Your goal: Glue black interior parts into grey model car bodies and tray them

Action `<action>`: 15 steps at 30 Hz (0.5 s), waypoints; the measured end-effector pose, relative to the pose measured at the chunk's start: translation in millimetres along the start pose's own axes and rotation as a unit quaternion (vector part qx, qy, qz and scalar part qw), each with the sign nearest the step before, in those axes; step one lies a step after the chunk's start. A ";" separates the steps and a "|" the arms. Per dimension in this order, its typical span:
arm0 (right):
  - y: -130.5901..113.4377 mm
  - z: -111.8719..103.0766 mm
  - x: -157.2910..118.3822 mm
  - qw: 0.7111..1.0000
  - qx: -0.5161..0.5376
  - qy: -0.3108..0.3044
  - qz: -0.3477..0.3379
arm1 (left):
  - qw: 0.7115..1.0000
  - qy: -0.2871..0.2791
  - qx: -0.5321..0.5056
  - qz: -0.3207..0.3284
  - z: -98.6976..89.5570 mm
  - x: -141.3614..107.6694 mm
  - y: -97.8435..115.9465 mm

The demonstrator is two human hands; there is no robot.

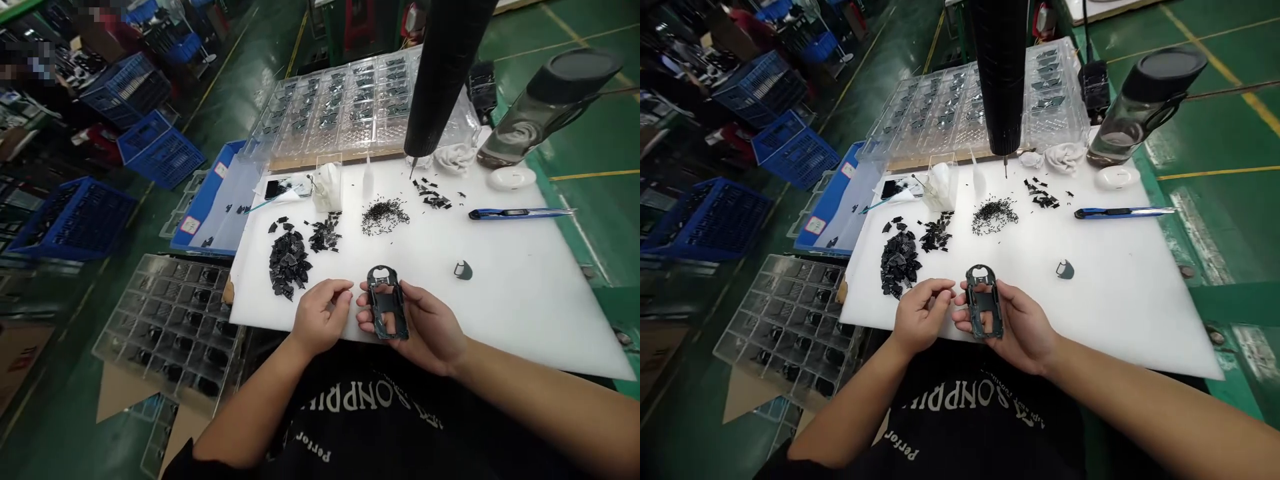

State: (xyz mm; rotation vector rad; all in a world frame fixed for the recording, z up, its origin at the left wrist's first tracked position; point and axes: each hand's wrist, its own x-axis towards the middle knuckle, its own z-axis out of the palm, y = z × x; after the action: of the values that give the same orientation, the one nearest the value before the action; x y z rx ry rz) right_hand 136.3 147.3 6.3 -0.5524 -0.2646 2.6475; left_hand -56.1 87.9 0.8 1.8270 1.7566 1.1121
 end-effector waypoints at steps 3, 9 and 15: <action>-1.7 -0.6 -0.4 1.000 0.014 0.008 0.000 | 1.000 0.008 -0.006 -0.009 -0.4 -1.9 -0.5; -1.0 -2.5 0.0 0.999 0.039 0.009 -0.014 | 1.000 0.006 0.001 -0.013 -0.5 -4.1 -1.1; 0.1 -1.4 0.3 0.999 0.036 0.004 -0.030 | 1.000 -0.015 0.014 0.002 -0.9 -1.0 0.0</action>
State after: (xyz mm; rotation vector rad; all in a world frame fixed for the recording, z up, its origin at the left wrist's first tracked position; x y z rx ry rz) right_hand 136.6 147.5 4.9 -0.5232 -0.1794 2.5852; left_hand -56.7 86.7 1.1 1.8546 1.7615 1.0597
